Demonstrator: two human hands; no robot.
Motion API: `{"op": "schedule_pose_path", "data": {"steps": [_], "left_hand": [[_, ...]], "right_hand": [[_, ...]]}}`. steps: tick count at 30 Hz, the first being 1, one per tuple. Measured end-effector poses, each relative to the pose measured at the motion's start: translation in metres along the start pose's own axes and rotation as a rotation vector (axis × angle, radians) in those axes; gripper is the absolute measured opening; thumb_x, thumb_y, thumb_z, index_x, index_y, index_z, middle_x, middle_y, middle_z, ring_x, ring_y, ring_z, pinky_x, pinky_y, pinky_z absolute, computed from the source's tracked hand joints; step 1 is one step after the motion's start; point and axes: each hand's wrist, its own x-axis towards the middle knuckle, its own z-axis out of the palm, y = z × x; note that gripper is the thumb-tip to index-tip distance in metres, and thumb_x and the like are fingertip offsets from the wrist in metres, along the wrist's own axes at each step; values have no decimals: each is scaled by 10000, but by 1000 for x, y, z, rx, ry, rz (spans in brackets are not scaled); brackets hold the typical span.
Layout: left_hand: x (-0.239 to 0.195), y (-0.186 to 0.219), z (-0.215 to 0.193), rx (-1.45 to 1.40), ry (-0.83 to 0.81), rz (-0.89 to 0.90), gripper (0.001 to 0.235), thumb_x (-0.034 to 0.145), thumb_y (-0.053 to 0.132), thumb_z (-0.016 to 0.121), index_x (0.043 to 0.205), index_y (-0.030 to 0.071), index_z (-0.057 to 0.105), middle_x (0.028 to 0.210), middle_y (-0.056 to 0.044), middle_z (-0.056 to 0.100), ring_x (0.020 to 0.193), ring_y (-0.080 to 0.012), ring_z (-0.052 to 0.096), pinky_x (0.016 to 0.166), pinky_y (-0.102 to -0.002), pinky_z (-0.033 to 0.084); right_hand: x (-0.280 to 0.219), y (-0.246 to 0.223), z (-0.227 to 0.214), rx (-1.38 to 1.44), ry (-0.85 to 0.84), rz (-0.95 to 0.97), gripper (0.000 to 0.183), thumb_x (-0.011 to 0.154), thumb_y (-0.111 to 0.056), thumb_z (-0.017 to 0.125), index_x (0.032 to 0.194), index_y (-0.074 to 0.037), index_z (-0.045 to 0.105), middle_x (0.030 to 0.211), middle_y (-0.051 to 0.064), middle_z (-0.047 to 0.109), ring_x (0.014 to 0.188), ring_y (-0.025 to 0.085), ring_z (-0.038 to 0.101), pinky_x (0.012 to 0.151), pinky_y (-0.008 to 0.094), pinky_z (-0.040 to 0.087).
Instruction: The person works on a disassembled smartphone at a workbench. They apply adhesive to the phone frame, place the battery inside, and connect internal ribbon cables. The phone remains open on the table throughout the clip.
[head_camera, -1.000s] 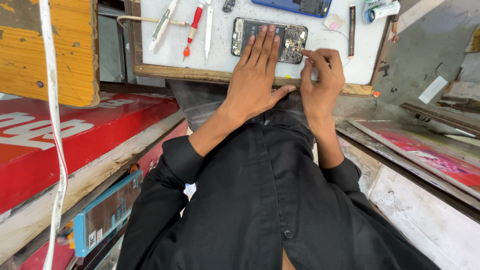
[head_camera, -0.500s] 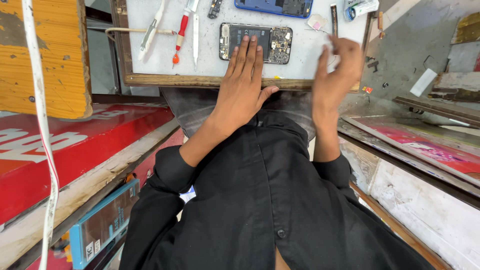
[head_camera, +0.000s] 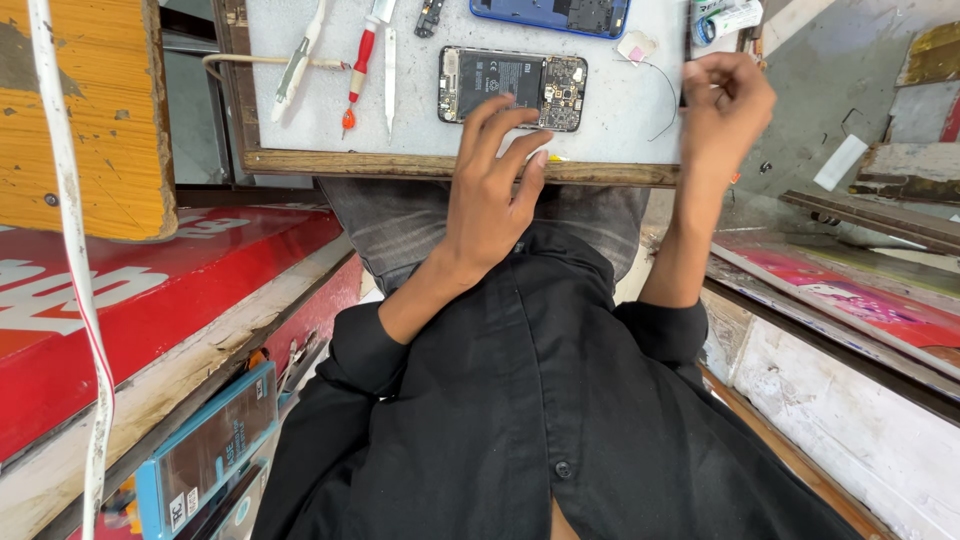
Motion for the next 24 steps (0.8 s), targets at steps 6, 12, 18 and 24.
{"op": "schedule_pose_path", "data": {"steps": [6, 12, 18, 24], "left_hand": [[19, 2, 13, -418, -86, -150, 196, 1038, 72, 614, 1195, 14, 715, 1221, -97, 690, 1034, -172, 692, 875, -313, 583], [22, -11, 38, -812, -193, -401, 145, 1018, 104, 702, 1116, -2, 726, 853, -70, 727, 672, -74, 648, 586, -223, 529], [-7, -30, 7, -580, -87, -490, 84, 946, 58, 779, 987, -13, 763, 798, -64, 695, 620, -69, 625, 507, -214, 454], [-21, -21, -34, 191, -45, 112, 231, 844, 90, 803, 1070, 53, 771, 1014, -64, 683, 964, -257, 657, 833, -404, 516]], "right_hand": [[-15, -17, -10, 696, -8, 137, 207, 1052, 92, 728, 1212, 53, 603, 930, 154, 729, 756, 204, 687, 651, 312, 539], [-73, -65, 20, 834, -249, 320, 181, 1009, 71, 682, 1177, 59, 615, 956, 127, 708, 731, 187, 704, 655, 311, 590], [-96, -74, 31, 649, -332, 309, 89, 1058, 39, 649, 1107, 100, 693, 859, 176, 727, 694, 198, 711, 594, 287, 567], [-109, -79, 41, 564, -443, 425, 141, 1023, 2, 644, 1111, 103, 690, 900, 164, 737, 625, 159, 678, 492, 250, 501]]}}
